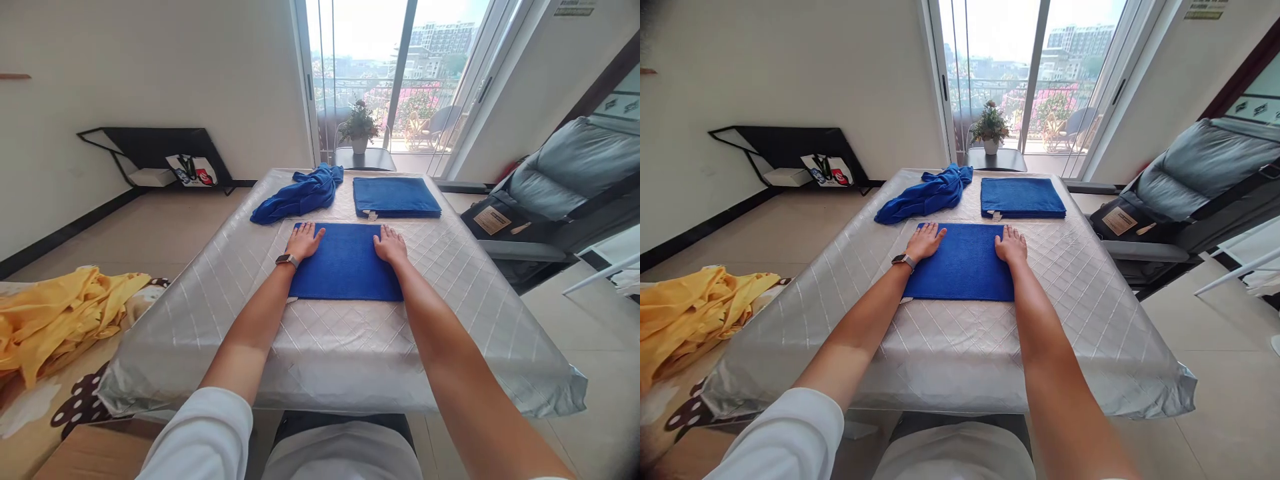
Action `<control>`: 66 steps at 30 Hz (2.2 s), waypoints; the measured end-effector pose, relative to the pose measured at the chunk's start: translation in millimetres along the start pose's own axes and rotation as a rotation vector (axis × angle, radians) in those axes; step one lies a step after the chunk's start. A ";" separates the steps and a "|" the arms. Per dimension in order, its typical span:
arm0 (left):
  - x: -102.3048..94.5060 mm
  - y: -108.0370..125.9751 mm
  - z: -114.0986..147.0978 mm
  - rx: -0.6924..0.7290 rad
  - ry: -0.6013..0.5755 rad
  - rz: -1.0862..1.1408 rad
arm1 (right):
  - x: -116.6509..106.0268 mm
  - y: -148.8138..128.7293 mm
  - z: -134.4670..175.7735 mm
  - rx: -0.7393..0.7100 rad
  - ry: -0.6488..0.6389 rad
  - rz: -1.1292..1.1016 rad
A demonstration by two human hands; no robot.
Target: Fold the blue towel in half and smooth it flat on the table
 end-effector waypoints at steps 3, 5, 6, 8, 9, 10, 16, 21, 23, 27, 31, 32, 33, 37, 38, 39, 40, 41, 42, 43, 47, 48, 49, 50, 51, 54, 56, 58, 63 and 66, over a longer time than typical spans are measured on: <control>-1.4 -13.9 7.3 -0.048 0.016 0.007 | -0.1 0.5 -0.5 -0.002 0.003 -0.005; -1.1 -15.1 9.4 -0.063 0.037 0.016 | -0.7 0.4 0.2 -0.004 0.008 -0.011; -0.9 -14.5 9.9 -0.068 0.048 0.020 | -1.4 0.1 0.9 -0.006 0.014 -0.016; -1.1 -12.6 10.4 -0.074 0.066 0.026 | -3.8 -0.5 3.3 -0.005 0.033 -0.021; -1.4 -11.8 10.6 -0.074 0.072 0.028 | -5.4 -0.8 5.0 -0.002 0.048 -0.020; -1.9 -11.1 10.7 -0.073 0.076 0.029 | -7.4 -1.0 7.1 0.000 0.068 -0.014; -2.7 -10.5 10.6 -0.067 0.081 0.018 | -11.0 3.2 29.8 -0.007 0.090 0.050; -3.5 -9.0 12.8 -0.063 0.088 -0.008 | 1.2 9.9 47.0 -0.049 -0.013 0.084; -8.7 -7.7 15.7 -0.056 0.142 -0.045 | 4.3 11.6 48.2 -0.040 -0.022 0.082; -21.1 10.1 22.3 0.005 0.268 -0.059 | 5.5 11.2 46.1 -0.047 -0.014 0.059; -9.4 76.3 24.2 0.246 0.159 0.045 | 4.0 10.6 47.4 -0.053 -0.007 0.048; -2.6 99.4 23.7 0.331 0.122 0.065 | 3.2 10.9 48.6 -0.055 -0.003 0.051; 4.3 122.6 22.7 0.410 0.101 0.079 | 2.5 11.4 50.0 -0.058 0.000 0.059; 25.4 188.3 12.7 0.498 0.080 0.148 | 0.1 13.2 55.3 -0.098 0.012 0.112; 28.5 194.0 9.9 0.477 0.058 0.159 | -0.2 13.3 55.9 -0.105 0.016 0.117; 30.6 195.2 7.8 0.451 0.031 0.162 | -0.5 13.3 56.1 -0.105 0.019 0.114; 31.5 192.1 6.5 0.424 0.007 0.156 | -0.6 13.1 55.8 -0.099 0.021 0.105; 31.3 185.2 6.2 0.398 -0.013 0.143 | -0.4 12.9 55.2 -0.090 0.019 0.094; 30.1 175.1 6.8 0.373 -0.027 0.127 | -0.1 12.5 54.3 -0.081 0.015 0.081; 28.1 162.2 8.4 0.349 -0.036 0.109 | 0.3 12.2 53.3 -0.074 0.009 0.069; 14.6 93.5 22.8 0.211 -0.041 0.050 | 1.9 11.5 50.2 -0.069 -0.003 0.050; 10.9 74.8 28.1 0.171 -0.038 0.036 | 2.2 11.6 49.7 -0.071 -0.001 0.050; 7.5 56.5 33.9 0.129 -0.035 0.022 | 2.4 11.7 49.3 -0.072 -0.001 0.051; 4.4 39.3 40.0 0.088 -0.032 0.008 | 2.5 12.0 49.0 -0.072 -0.002 0.050; 1.9 23.8 46.2 0.049 -0.029 -0.004 | 2.7 12.2 48.6 -0.070 -0.007 0.050; -2.3 -8.3 62.6 -0.032 -0.011 -0.015 | 3.0 12.7 47.6 -0.068 -0.013 0.058; -2.9 -17.1 69.3 -0.051 0.006 -0.011 | 2.9 12.8 47.1 -0.066 -0.011 0.065; -2.7 -18.6 72.3 -0.047 0.021 -0.010 | 2.8 12.6 46.8 -0.063 -0.010 0.070; -3.0 -15.8 74.3 -0.039 0.046 -0.009 | 1.4 9.9 47.9 -0.053 -0.015 0.104; -4.2 -16.7 76.3 -0.026 0.037 -0.014 | -2.6 7.9 51.0 -0.043 0.005 0.113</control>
Point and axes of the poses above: each hand's wrist, its own z-axis away from the middle knuckle, its own x-axis out of the palm, y = z × x, the point moved 3 cm from there along -z, towards the middle knuckle, and after that the axes turned 10 degrees about x, right-handed, at the moved point
